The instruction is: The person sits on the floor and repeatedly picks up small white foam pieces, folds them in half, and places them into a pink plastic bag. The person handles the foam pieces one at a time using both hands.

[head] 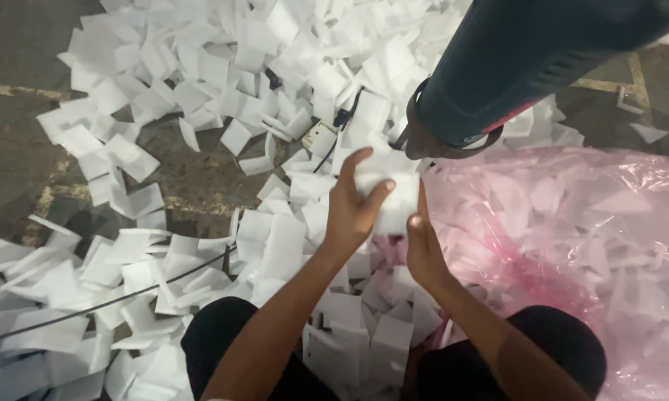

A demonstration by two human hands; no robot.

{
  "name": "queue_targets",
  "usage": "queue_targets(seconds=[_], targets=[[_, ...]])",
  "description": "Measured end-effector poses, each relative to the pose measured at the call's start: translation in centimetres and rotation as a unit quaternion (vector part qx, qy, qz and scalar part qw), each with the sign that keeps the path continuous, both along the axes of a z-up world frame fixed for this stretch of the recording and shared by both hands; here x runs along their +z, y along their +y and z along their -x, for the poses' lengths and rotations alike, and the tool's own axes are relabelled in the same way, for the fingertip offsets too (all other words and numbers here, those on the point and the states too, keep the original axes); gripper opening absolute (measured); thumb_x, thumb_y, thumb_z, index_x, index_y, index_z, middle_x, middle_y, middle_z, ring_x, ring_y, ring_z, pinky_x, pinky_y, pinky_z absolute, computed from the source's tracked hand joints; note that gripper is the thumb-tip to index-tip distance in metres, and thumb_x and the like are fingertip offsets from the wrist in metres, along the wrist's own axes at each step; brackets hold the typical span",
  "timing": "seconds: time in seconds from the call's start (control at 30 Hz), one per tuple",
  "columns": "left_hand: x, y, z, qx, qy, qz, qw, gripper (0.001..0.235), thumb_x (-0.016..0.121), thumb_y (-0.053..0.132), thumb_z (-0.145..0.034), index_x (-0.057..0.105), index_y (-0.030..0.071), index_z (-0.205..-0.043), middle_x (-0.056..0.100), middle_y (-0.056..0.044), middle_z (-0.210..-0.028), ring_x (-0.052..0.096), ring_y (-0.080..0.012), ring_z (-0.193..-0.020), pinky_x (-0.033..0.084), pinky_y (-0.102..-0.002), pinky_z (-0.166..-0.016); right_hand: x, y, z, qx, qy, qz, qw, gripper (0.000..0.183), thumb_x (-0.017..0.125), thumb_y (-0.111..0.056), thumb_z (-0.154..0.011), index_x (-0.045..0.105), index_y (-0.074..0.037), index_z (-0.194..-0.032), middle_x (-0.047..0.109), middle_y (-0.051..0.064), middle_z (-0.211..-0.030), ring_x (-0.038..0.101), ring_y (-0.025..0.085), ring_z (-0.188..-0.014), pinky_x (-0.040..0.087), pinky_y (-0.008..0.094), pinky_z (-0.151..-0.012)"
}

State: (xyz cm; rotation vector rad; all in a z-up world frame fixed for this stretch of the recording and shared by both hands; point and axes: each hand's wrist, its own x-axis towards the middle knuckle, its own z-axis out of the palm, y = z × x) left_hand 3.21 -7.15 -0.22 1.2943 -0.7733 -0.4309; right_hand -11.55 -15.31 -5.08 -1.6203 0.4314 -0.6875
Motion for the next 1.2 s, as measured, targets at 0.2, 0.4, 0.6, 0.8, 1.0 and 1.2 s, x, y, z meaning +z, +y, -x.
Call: queue_targets(seconds=[0.2,0.4,0.6,0.8,1.0,1.2], targets=[[0.4,3.9,2.8,-0.040,0.009,-0.006,0.999,0.051,0.071,0.013,-0.096,0.051,0.003,-0.142,0.072,-0.013,-0.104,0.069,-0.0160,-0.093,0.057,-0.030,-0.081,-0.2,2.6,3.7,-0.005,0.177,0.182,0.967,0.067,0.047,-0.015,-0.099,0.017,-0.004,-0.157,0.067,0.020,-0.096,0.064,0.031,-0.082,0.053,0.043,-0.075],[-0.8,5.9,4.6,-0.058,-0.009,-0.075,0.995,0.056,0.068,0.012,-0.097,0.045,0.005,-0.148,0.069,-0.012,-0.091,0.056,-0.0189,-0.071,0.047,-0.032,-0.065,1.5,1.2,5.4,0.011,0.226,0.302,0.926,0.075,0.060,-0.015,-0.094,0.026,0.003,-0.158,0.067,0.028,-0.106,0.063,0.040,-0.086,0.052,0.049,-0.077],[-4.1,6.0,5.3,-0.178,-0.081,-0.217,0.956,0.067,0.068,0.027,-0.095,0.037,0.007,-0.151,0.071,-0.012,-0.072,0.070,-0.0239,-0.064,0.054,-0.035,-0.063,7.4,-5.2,11.3,0.034,0.212,0.277,0.936,0.044,0.065,-0.019,-0.099,0.059,-0.014,-0.143,0.066,0.013,-0.135,0.067,0.016,-0.099,0.059,0.027,-0.071],[-8.3,5.9,1.8,-0.097,-0.195,-0.322,0.921,0.040,0.068,0.028,-0.093,0.063,0.013,-0.131,0.076,-0.008,-0.086,0.074,-0.0265,-0.078,0.056,-0.041,-0.071,6.1,-13.9,22.9,-0.119,0.321,0.320,0.883,0.045,0.067,-0.025,-0.096,0.060,-0.013,-0.139,0.065,0.014,-0.135,0.063,0.023,-0.110,0.052,0.033,-0.086],[-13.8,5.1,-0.3,-0.041,-0.312,-0.373,0.873,0.035,0.068,0.023,-0.094,0.065,0.015,-0.128,0.071,-0.009,-0.114,0.067,-0.0285,-0.103,0.055,-0.044,-0.083,-9.5,-11.4,23.9,-0.106,0.529,0.252,0.803,0.047,0.070,-0.030,-0.094,0.062,-0.011,-0.135,0.063,0.015,-0.134,0.059,0.030,-0.120,0.046,0.039,-0.101],[-21.8,3.9,-1.2,-0.036,-0.479,-0.394,0.783,0.057,0.068,0.015,-0.078,0.056,0.008,-0.133,0.062,-0.016,-0.125,0.062,-0.0346,-0.107,0.056,-0.047,-0.070,-23.0,-5.4,18.2,0.203,0.280,0.408,0.845,0.046,0.060,-0.023,-0.097,0.054,-0.009,-0.141,0.057,0.014,-0.142,0.053,0.037,-0.134,0.039,0.048,-0.114]])
